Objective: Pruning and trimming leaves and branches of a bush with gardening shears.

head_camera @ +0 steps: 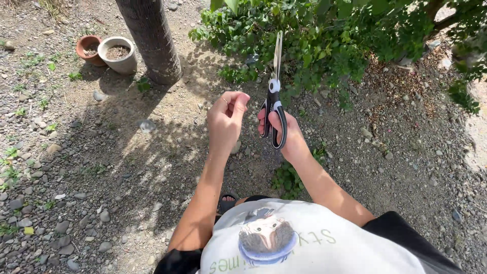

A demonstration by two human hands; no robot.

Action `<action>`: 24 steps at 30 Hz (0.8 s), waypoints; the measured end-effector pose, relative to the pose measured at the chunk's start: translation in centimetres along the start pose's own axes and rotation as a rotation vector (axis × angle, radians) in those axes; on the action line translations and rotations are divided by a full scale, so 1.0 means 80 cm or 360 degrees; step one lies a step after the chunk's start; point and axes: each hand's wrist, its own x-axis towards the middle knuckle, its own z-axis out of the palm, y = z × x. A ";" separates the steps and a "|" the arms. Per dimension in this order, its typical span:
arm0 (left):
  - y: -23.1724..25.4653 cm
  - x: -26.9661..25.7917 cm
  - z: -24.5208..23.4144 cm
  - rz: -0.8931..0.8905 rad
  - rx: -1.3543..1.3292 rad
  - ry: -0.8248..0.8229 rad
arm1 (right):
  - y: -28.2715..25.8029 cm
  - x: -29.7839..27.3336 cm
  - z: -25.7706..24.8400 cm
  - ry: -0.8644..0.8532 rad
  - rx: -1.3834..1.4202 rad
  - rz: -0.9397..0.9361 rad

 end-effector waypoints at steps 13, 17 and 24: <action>-0.024 0.078 -0.118 -0.0090 -0.0160 -0.0125 | 0.028 0.079 0.120 0.0021 0.0044 -0.0181; -0.029 0.109 -0.199 -0.0070 -0.0152 -0.0271 | 0.041 0.101 0.200 0.0185 0.0087 -0.0223; -0.055 0.154 -0.256 -0.0210 -0.0194 -0.0516 | 0.061 0.122 0.287 0.0334 0.0011 -0.0335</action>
